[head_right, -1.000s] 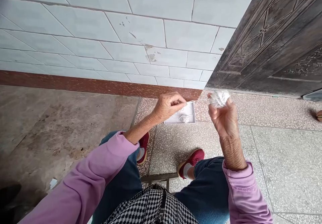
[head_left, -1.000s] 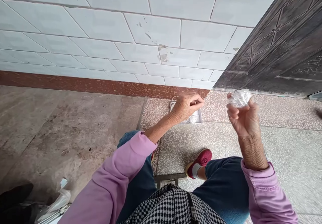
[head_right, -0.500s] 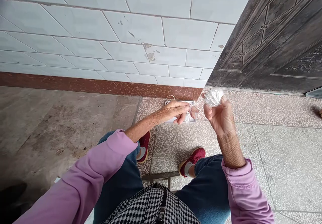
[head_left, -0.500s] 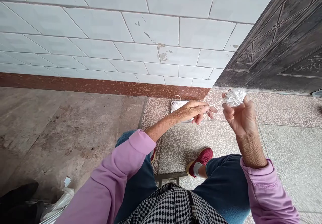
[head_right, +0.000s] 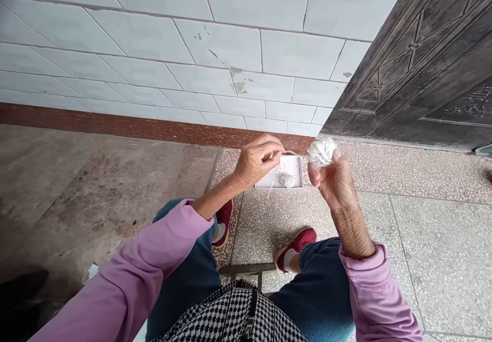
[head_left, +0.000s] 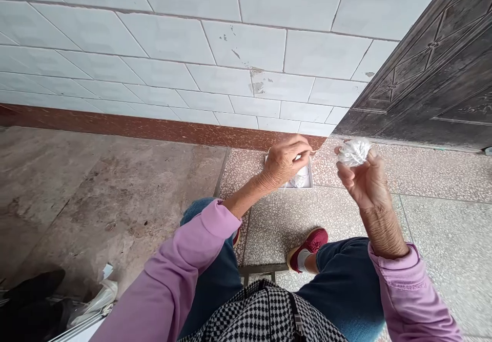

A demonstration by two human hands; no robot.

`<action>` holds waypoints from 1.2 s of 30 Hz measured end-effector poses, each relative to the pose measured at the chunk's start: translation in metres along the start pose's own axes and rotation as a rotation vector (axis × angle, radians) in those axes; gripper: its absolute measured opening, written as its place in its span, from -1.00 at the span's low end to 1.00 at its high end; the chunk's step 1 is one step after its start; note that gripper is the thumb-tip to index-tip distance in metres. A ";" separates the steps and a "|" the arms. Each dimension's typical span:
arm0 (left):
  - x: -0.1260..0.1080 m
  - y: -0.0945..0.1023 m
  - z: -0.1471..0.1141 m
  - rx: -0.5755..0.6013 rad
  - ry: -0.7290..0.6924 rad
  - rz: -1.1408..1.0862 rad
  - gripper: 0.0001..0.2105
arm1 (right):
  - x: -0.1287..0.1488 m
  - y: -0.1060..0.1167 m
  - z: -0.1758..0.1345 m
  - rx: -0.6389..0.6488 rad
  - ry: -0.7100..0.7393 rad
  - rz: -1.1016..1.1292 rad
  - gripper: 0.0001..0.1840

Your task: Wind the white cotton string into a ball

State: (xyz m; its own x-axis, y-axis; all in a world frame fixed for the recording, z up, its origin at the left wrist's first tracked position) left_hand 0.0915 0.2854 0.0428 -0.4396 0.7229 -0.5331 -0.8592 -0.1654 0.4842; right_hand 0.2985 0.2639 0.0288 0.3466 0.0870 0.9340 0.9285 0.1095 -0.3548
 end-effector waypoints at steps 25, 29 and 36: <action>-0.017 -0.031 -0.016 0.793 0.585 -1.092 -0.45 | 0.003 -0.008 -0.003 0.048 -0.064 0.095 -0.43; -0.020 -0.030 -0.017 0.802 0.635 -1.182 -0.53 | 0.003 -0.012 -0.004 0.066 -0.067 0.114 -0.43; -0.014 -0.033 -0.020 0.753 0.754 -1.220 -0.62 | 0.000 -0.008 -0.003 0.100 -0.078 0.098 -0.44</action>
State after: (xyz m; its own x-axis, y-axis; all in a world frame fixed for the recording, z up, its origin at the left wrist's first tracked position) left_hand 0.1209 0.2677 0.0207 0.1553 -0.3429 -0.9264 -0.5583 0.7432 -0.3687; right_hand 0.2915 0.2599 0.0319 0.4197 0.1784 0.8900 0.8716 0.1945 -0.4500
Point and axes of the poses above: each hand's wrist, its own z-axis towards the middle knuckle, its own y-axis out of the back of the hand, x = y × z, the point moved 6 cm from there along z, towards the middle knuckle, and after that the axes turned 3 degrees about z, right-handed, at the moved point
